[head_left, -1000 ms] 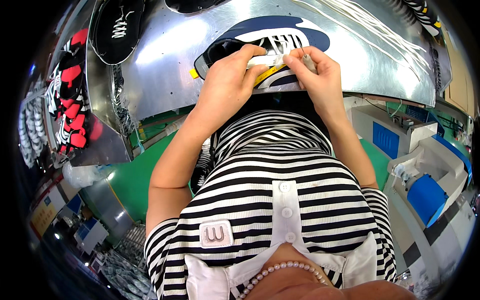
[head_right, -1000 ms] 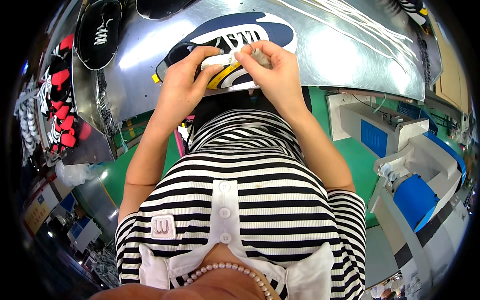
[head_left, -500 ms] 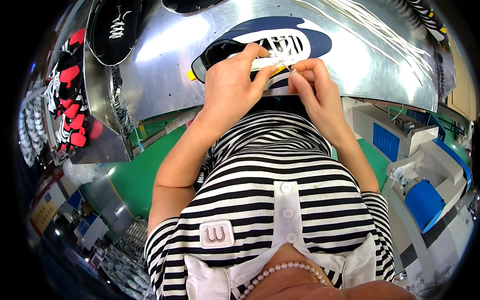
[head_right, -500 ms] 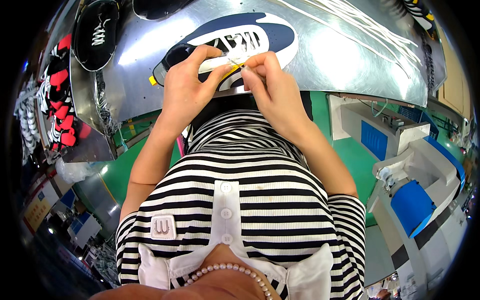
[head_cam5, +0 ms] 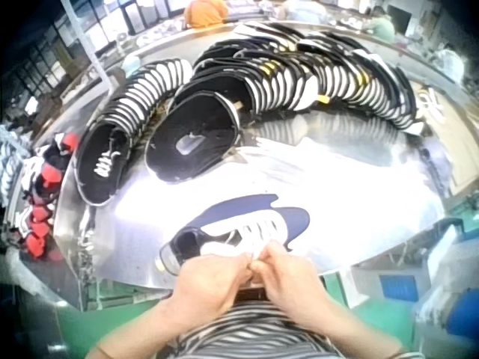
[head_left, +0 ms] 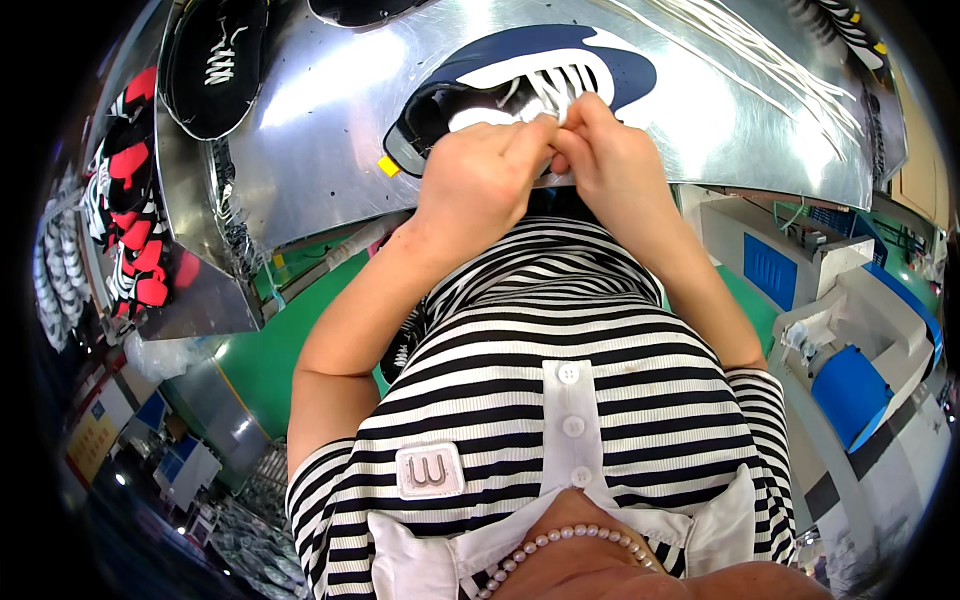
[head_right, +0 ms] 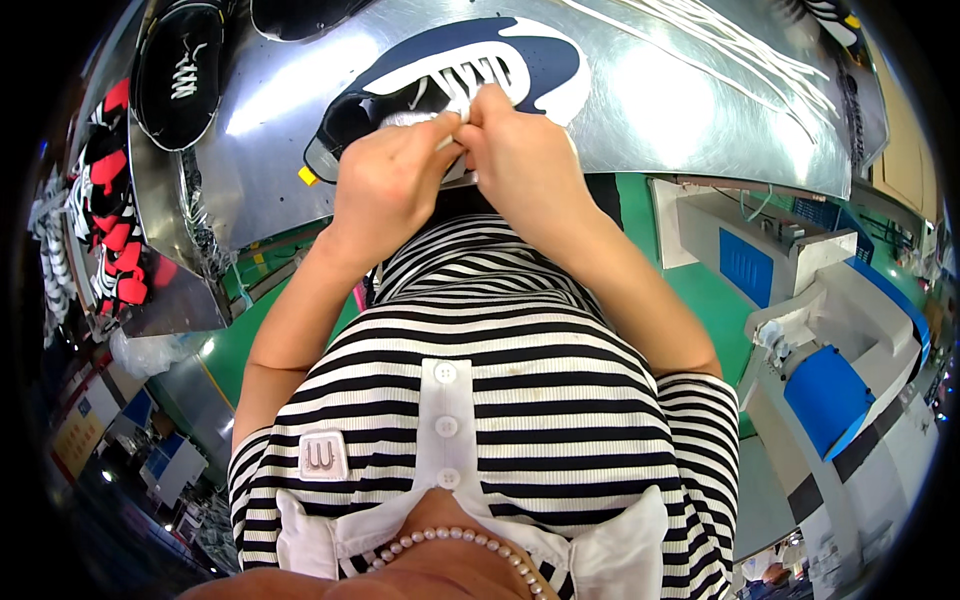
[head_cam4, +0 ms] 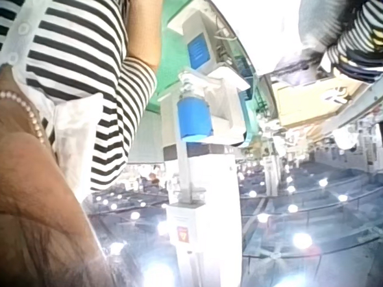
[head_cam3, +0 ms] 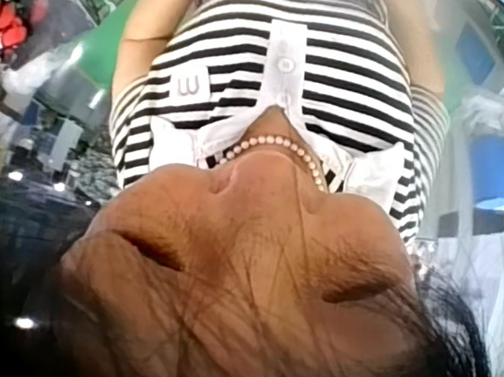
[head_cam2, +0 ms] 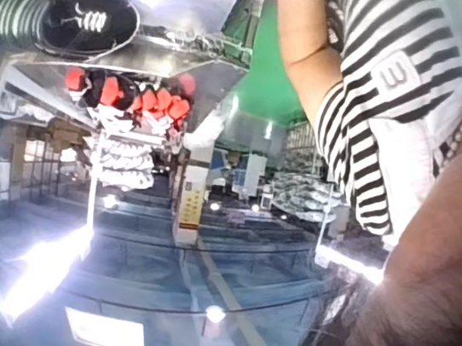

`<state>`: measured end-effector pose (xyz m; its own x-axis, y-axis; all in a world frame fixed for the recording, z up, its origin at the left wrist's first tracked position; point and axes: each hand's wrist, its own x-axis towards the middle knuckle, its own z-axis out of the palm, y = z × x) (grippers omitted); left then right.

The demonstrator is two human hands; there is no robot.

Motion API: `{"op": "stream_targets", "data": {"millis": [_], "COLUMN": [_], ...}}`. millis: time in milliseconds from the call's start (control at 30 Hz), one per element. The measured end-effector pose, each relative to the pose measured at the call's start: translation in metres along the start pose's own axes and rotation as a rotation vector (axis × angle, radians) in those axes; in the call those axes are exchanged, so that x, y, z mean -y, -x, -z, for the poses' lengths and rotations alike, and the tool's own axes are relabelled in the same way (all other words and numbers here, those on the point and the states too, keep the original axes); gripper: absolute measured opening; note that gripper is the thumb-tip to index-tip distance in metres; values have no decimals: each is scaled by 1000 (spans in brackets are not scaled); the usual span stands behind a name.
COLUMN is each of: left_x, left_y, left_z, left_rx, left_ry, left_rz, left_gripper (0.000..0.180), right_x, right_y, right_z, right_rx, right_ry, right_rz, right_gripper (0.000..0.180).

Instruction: The person laces several shoes by hand, picking up one shoe at a time, threading white laces through the eyelets, and placing the finished shoes onto a large stack on the workstation.

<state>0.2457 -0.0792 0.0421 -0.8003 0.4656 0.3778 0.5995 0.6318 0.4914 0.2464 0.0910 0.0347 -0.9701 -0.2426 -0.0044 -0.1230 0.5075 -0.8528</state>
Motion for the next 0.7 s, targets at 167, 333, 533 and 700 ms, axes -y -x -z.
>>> {"op": "stream_targets", "data": {"millis": [167,333,533,700], "left_x": [-6,-6,-5,4], "left_y": [3,-6,-12,43], "left_z": [8,17,37,28], "left_rx": [42,263,576,-42], "left_ry": [93,224,14,-63], "left_rz": [207,383,242,-68], "left_gripper": [24,26,25,43], "right_x": [-6,-19,-46,-48], "right_y": [1,-8,-25,-21], "right_z": [32,47,11,14], "right_rx": [189,-178,-414,-423], "right_ry": [-107,-229,179,-2], "right_rz": [-56,32,217,161], "right_gripper": [15,18,21,22]}}
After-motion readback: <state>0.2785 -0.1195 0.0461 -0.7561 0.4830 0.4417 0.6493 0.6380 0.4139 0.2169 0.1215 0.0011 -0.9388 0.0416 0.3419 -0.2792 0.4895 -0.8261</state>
